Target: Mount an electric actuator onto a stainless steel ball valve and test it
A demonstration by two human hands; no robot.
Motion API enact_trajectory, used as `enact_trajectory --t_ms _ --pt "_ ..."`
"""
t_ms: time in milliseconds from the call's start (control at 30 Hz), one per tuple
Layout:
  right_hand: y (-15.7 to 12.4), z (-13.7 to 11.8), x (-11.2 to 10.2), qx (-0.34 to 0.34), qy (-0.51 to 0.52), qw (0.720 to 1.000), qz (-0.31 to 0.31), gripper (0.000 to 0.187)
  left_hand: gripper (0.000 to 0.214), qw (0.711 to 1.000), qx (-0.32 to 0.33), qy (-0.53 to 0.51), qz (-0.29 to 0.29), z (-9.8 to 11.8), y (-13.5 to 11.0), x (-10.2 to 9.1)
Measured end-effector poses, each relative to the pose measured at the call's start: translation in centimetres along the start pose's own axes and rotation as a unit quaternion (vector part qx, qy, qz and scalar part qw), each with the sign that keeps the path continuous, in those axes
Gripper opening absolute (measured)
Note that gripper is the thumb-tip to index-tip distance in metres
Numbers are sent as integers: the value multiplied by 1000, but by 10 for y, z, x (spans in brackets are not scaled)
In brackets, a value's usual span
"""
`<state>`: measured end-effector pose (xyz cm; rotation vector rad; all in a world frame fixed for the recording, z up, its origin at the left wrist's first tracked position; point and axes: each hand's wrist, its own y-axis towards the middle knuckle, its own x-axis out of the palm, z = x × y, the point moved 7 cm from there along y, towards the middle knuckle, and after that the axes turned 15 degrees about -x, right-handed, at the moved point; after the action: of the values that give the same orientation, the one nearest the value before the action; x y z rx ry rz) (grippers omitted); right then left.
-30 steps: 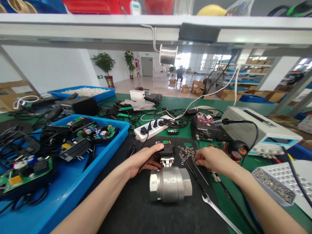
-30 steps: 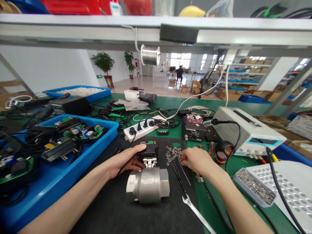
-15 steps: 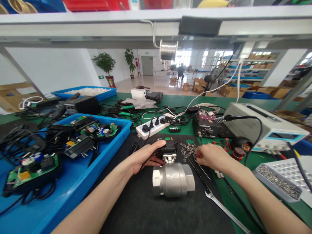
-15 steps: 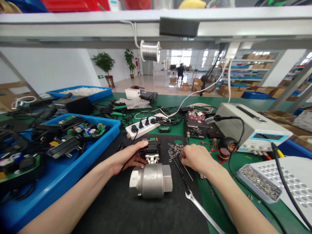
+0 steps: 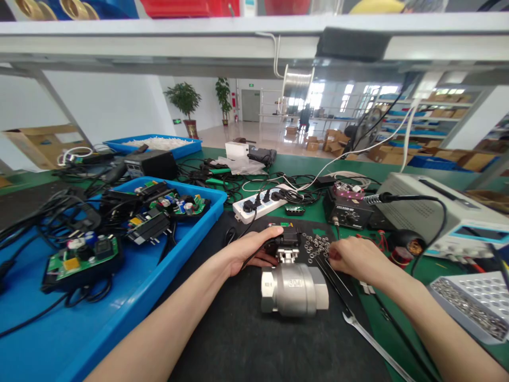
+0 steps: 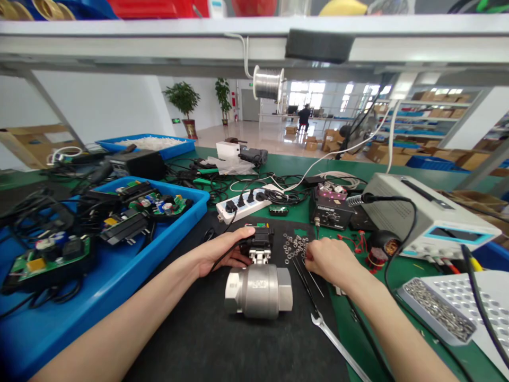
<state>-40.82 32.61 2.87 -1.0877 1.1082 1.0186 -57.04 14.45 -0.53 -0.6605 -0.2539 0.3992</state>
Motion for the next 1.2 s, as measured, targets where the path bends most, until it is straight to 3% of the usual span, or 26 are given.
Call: enact_trajectory --t_ms 200,367,433,533,600,700,800,867,1000,1200 --pt "-3 13 -2 -1 37 999 17 18 64 1000 1 3 1 0 0 0" --pt "-16 11 -35 -12 110 990 83 24 64 1000 5 2 -5 1 0 1" --pt "-21 -7 -52 -43 202 970 130 30 63 1000 6 1 -8 1 0 1" --pt "-24 -42 -65 -101 371 908 166 32 64 1000 10 2 -11 1 0 2" --pt "-23 -60 -68 -121 409 886 180 27 65 1000 13 3 -12 1 1 2" --pt "-14 -80 -69 -144 352 904 194 18 65 1000 16 3 -10 0 1 2" --pt "0 -98 -70 -180 186 952 165 16 62 1000 19 -4 -9 -1 1 2" --pt "10 -109 -72 -196 69 969 132 17 61 1000 23 -11 -11 -1 2 2" --pt "21 -123 -76 -202 -57 973 93 20 60 999 26 -19 -12 -1 2 3" --pt "22 -128 -80 -213 -93 967 108 18 58 999 28 -18 -11 2 -3 4"
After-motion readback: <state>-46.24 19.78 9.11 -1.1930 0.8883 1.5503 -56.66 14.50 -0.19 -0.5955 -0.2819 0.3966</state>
